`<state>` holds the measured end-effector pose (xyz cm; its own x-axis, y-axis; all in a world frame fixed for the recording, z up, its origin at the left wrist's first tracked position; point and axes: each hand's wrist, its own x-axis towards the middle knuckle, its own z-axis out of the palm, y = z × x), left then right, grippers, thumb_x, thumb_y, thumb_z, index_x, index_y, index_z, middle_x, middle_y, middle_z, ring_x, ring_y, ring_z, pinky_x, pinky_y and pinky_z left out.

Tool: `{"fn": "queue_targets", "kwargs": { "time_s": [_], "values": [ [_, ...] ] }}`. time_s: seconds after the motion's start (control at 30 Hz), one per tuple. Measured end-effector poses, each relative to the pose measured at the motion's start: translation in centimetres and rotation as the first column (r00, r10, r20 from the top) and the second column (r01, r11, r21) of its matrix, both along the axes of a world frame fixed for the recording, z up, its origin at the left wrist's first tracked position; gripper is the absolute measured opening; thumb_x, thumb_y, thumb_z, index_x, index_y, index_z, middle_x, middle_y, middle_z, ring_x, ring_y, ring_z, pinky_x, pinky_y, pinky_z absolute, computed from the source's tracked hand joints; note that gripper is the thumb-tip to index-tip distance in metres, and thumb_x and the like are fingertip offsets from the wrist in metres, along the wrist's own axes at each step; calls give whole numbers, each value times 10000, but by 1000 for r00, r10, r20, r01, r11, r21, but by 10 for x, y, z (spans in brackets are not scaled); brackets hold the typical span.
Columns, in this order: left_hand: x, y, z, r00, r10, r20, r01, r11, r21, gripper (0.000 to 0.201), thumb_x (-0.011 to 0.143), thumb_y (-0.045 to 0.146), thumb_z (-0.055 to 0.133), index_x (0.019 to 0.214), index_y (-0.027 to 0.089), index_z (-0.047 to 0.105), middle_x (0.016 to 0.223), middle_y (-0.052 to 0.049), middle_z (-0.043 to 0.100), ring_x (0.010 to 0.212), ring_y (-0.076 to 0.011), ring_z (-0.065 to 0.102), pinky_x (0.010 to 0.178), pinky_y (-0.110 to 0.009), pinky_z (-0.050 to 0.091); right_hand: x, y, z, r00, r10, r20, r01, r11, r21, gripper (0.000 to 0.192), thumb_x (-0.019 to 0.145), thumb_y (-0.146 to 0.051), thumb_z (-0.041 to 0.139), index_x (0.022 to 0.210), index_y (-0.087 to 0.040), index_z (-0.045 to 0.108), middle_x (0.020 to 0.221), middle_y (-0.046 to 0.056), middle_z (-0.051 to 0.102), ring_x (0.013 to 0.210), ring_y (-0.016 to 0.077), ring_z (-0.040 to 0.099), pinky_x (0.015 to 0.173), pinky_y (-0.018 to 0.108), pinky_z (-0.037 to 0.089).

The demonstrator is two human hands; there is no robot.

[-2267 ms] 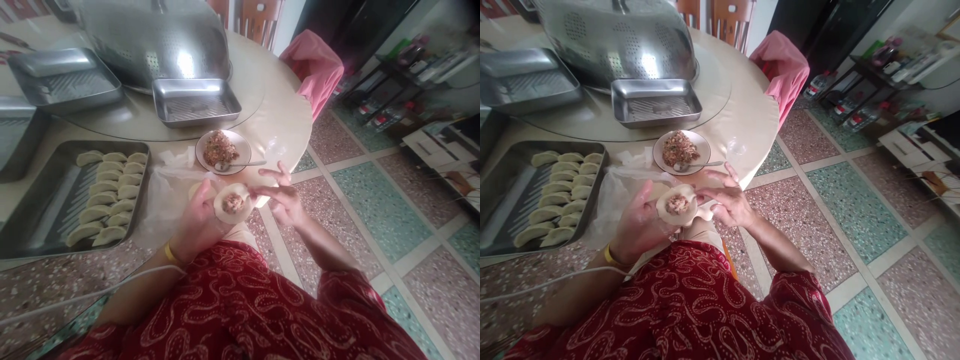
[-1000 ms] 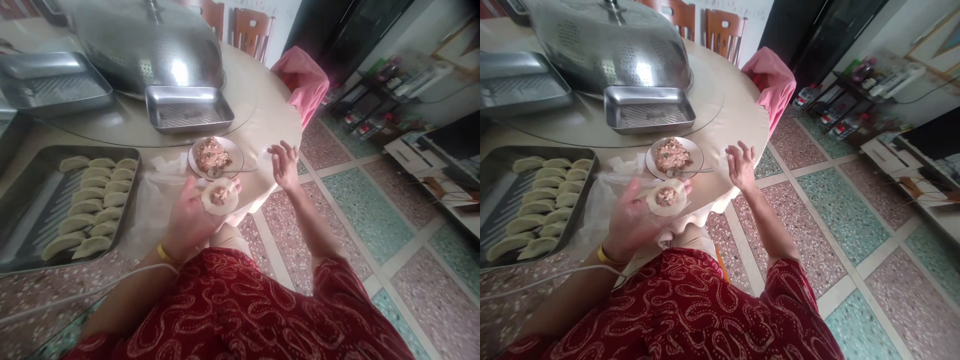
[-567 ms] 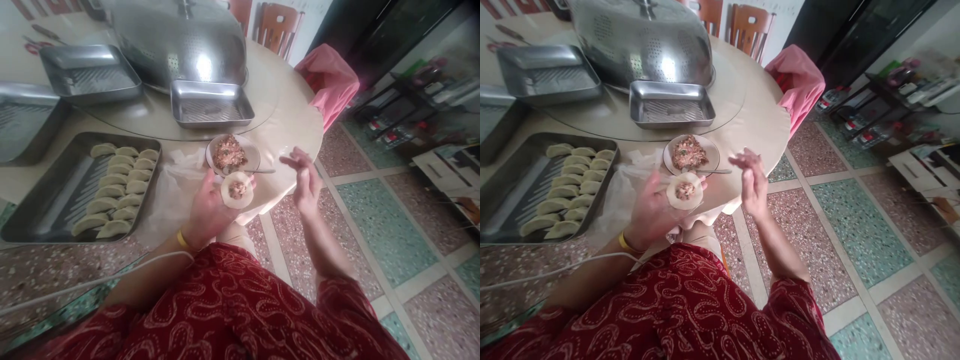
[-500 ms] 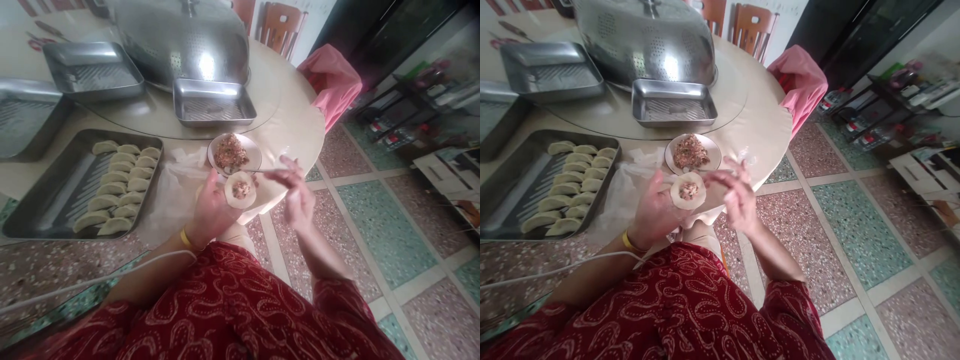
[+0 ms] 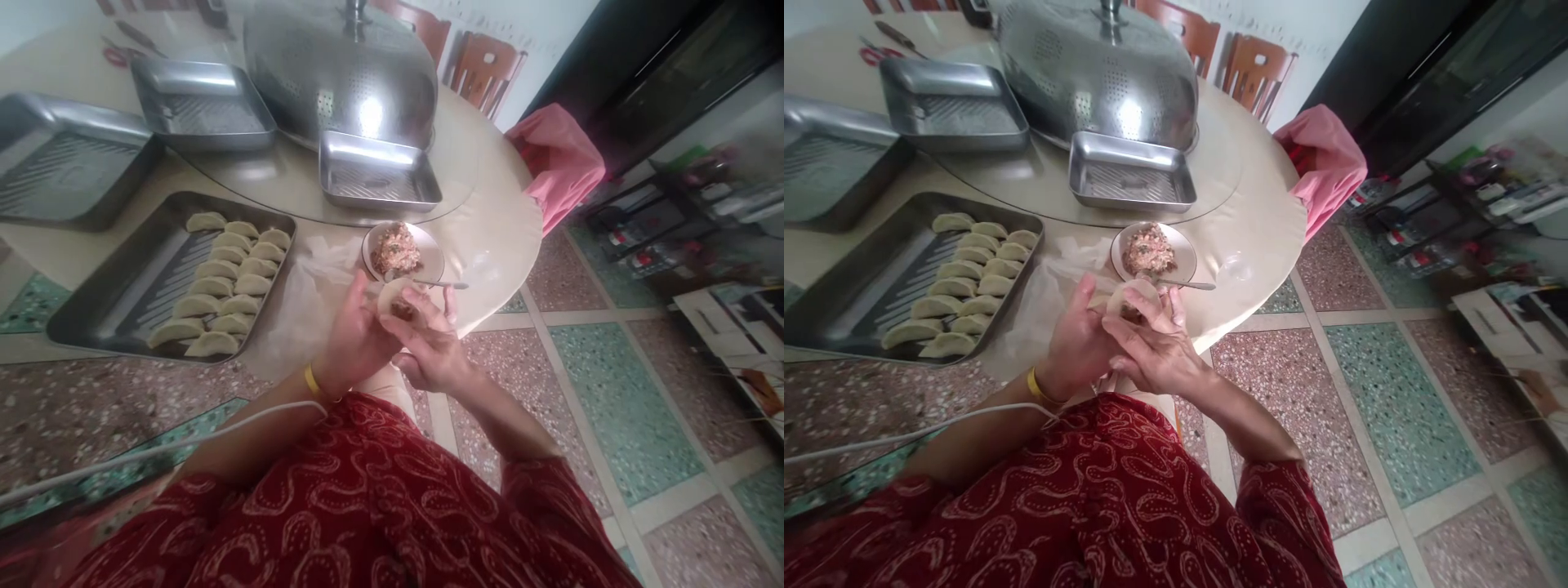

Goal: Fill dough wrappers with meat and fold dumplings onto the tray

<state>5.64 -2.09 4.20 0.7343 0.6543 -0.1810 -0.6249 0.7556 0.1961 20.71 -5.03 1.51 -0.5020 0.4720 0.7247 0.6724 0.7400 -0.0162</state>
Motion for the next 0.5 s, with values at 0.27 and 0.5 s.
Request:
{"fn": "queue_targets", "kwargs": {
  "time_s": [0.27, 0.5],
  "values": [
    [-4, 2, 4, 1000, 23, -14, -23, 1000, -14, 721, 952, 683, 201, 1389, 220, 539, 1143, -108, 715, 1200, -285, 640, 978, -416, 547, 19, -15, -12, 999, 47, 0, -47, 999, 17, 499, 1018, -472, 318, 1457, -283, 463, 1225, 5, 721, 1434, 222, 438, 1303, 475, 3],
    [-1, -1, 10, 999, -8, -52, 9, 1000, 1, 764, 921, 722, 222, 1438, 227, 492, 1277, -115, 673, 1289, -325, 572, 1029, -449, 513, 28, -19, -25, 998, 40, 57, -39, 999, -24, 449, 971, -469, 462, 1398, -340, 513, 1276, -41, 701, 1453, 237, 409, 1293, 507, -66]
  ]
}}
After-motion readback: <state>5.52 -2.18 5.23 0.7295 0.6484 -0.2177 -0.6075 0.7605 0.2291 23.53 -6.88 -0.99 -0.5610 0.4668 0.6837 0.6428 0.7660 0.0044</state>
